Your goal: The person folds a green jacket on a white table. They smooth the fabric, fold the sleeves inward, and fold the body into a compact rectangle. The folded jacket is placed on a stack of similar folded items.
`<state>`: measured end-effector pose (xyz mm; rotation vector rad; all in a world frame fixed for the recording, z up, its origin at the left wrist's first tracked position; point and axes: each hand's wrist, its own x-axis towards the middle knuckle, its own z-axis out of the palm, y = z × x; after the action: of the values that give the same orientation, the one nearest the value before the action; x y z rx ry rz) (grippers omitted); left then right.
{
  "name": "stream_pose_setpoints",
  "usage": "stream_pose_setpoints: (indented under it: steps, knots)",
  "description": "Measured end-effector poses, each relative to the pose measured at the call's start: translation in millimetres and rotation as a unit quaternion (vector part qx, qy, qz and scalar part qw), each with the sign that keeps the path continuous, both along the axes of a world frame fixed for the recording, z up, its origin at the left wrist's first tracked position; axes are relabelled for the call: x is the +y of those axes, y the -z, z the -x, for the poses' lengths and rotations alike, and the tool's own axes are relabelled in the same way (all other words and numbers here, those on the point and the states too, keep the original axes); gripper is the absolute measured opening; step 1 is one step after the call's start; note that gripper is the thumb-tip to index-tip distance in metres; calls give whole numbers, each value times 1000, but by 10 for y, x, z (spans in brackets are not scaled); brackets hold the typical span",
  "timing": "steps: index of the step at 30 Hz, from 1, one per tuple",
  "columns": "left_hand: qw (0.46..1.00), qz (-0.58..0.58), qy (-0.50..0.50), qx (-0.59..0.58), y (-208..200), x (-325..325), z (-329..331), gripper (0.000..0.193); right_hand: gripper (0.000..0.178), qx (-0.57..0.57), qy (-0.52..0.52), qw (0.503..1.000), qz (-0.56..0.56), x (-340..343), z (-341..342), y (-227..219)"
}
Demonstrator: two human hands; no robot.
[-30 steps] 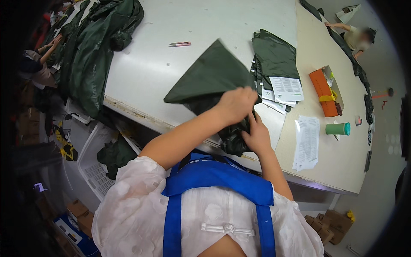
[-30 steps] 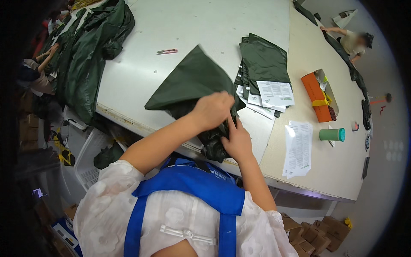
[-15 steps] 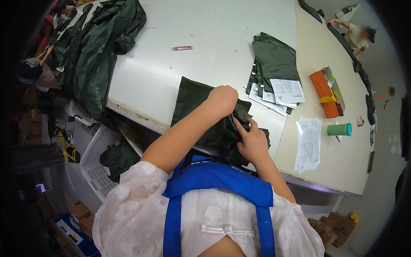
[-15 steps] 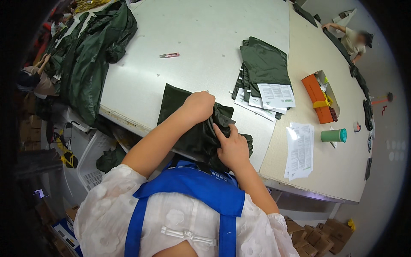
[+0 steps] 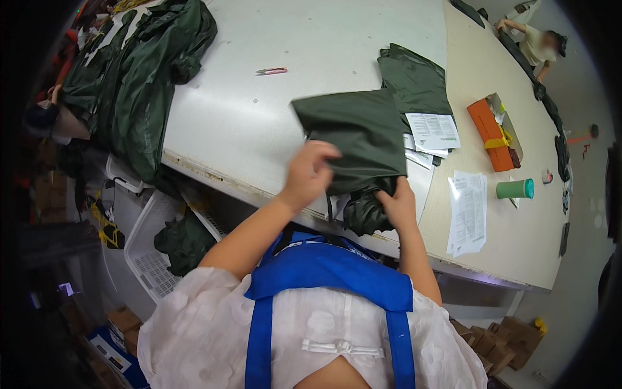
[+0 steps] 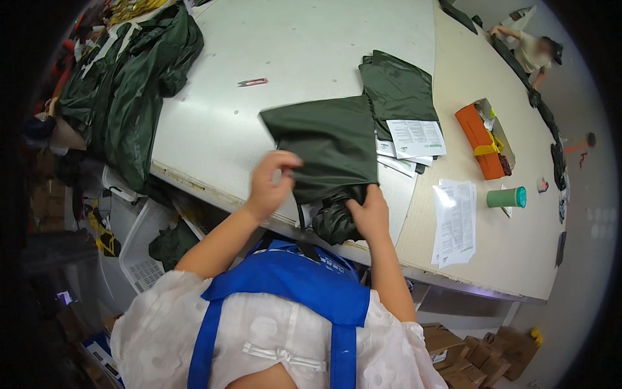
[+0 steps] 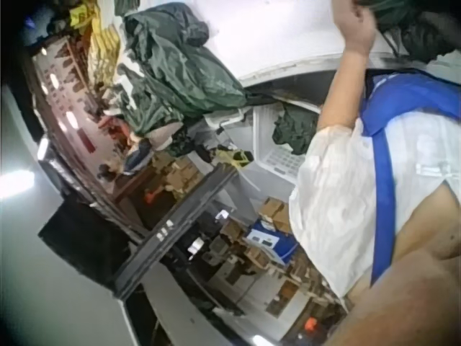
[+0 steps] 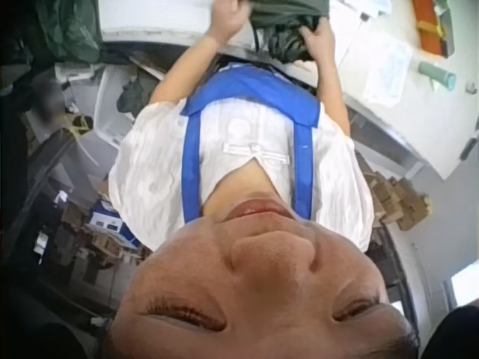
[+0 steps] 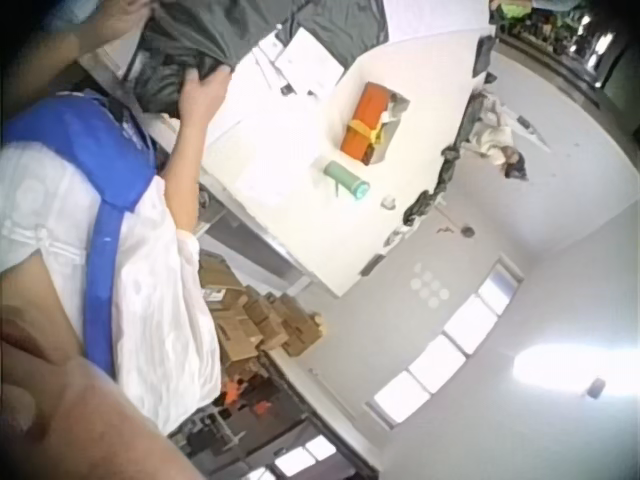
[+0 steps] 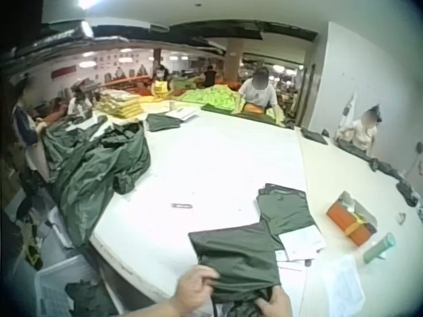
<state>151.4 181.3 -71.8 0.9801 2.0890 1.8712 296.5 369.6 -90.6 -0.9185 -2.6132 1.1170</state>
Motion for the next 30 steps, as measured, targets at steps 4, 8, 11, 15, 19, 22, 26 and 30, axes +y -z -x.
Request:
stream_pose_setpoints:
  steps: [4,8,11,15,19,22,26,30]
  knots:
    - [990,88,107,-35,778,-481,-243,87,55,159,70,940,295,12,41,-18]
    - [996,18,63,-68,870,-142,-255,94,58,194,88,861,462,-147,98,-107]
    - [999,41,-3,4,973,-21,-283,84,52,215,75,861,455,-181,150,-83]
    - [999,36,17,37,968,71,-377,76,62,121,56,954,267,-168,176,36]
    - [992,74,94,-28,712,11,-300,69,62,148,36,936,317,-196,218,2]
    - [991,71,117,9,595,-82,-391,65,51,260,117,808,516,-100,313,-266]
    - [978,58,138,-142,565,-134,-591,66,49,305,64,867,388,-116,392,-239]
    - [760,-115,297,-567,1015,-343,-172,65,52,204,42,933,294,-17,388,42]
